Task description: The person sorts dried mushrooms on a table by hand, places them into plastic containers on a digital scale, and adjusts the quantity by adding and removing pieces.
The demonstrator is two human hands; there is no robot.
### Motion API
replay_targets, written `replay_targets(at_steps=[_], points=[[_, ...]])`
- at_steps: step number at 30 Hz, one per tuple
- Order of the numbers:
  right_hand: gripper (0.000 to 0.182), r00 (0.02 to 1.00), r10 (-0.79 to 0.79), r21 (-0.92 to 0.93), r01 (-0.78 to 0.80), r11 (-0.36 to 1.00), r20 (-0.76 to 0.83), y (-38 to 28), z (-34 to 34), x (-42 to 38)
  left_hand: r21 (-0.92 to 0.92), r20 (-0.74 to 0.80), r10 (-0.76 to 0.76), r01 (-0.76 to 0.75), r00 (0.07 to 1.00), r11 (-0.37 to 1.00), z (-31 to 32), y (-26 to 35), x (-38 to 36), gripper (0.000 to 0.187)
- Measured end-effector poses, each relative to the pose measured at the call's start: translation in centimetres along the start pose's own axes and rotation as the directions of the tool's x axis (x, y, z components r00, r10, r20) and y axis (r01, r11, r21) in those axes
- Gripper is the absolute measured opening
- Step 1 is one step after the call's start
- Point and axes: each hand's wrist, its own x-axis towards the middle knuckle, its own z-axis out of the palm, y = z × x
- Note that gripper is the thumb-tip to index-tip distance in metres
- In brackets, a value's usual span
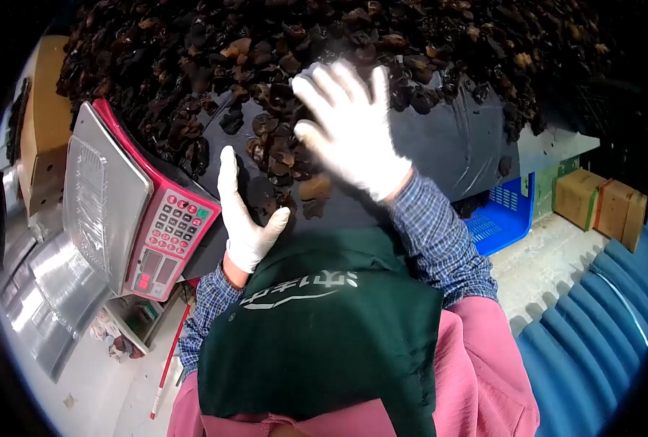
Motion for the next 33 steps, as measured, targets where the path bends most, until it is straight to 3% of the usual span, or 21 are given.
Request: replay_targets(at_steps=[1,3,5,9,12,15,17,19,22,23,25,27,29,31,33], points=[[0.053,0.992,-0.103,0.156,0.113,0.981,-0.066,-1.1,-0.4,-0.6,-0.001,-0.009,0.004,-0.004,1.000,1.000,0.1,-0.2,-0.1,0.114],[0.051,0.978,-0.171,0.498,0.090,0.863,0.119,-2.1,-0.9,-1.9,-0.008,-0.019,0.007,-0.008,1.000,1.000,0.0,-0.3,-0.3,0.114],[0.052,0.954,-0.292,0.510,0.220,0.831,0.065,-2.7,-1.1,-3.8,-0.019,-0.025,0.011,-0.011,1.000,1.000,0.0,-0.3,-0.4,0.114],[0.049,0.892,-0.441,0.529,0.328,0.782,0.099,-2.2,-2.6,-5.4,-0.039,-0.036,0.014,-0.015,0.999,0.999,0.0,-0.4,-0.5,0.114],[0.040,0.954,-0.265,0.569,0.296,0.767,-0.139,0.0,-2.4,-5.0,0.020,-0.039,0.053,-0.052,0.998,0.998,-0.1,-0.8,-0.7,0.114],[0.033,0.957,0.069,0.445,0.066,0.893,-0.280,2.2,-2.1,-2.9,0.012,-0.044,0.045,-0.044,0.998,0.999,0.1,-1.0,-0.8,0.112],[0.032,0.953,-0.026,0.312,0.125,0.942,-0.303,4.0,-1.6,-1.2,-0.010,-0.035,0.033,-0.034,0.999,0.999,0.0,-0.9,-0.8,0.111],[0.044,0.954,-0.155,0.100,0.186,0.977,-0.258,4.2,-1.3,0.4,-0.031,-0.020,0.002,-0.003,1.000,1.000,-0.1,-0.4,-0.7,0.111],[0.042,0.977,-0.182,-0.113,0.169,0.979,-0.112,3.8,-1.0,1.3,-0.048,-0.023,-0.010,0.009,1.000,0.999,0.0,0.0,-0.6,0.109],[0.038,0.987,-0.149,0.006,0.149,0.989,-0.065,4.5,-1.0,1.5,-0.048,-0.026,-0.007,0.006,1.000,0.999,0.0,0.1,-0.6,0.109],[0.031,0.982,-0.094,0.055,0.105,0.993,-0.164,5.0,-1.7,0.6,-0.045,-0.040,0.004,-0.006,0.999,0.999,0.0,0.0,-0.6,0.107],[0.019,0.978,-0.027,0.322,0.093,0.942,-0.205,5.1,-2.6,-0.8,-0.043,-0.057,0.015,-0.017,0.998,0.999,0.2,-0.4,-0.7,0.106],[0.022,1.000,0.029,0.546,-0.030,0.837,0.010,4.9,-4.0,-2.6,-0.055,-0.077,0.025,-0.029,0.997,0.998,0.5,-0.5,-0.6,0.105],[0.033,1.000,0.015,0.663,-0.021,0.748,0.014,4.9,-4.4,-4.1,-0.079,-0.096,0.035,-0.042,0.995,0.996,0.6,-0.4,-0.4,0.104],[0.037,0.980,-0.008,0.514,0.110,0.850,-0.197,5.3,-3.8,-4.2,-0.066,-0.102,0.039,-0.046,0.994,0.997,0.8,0.1,0.3,0.102]])
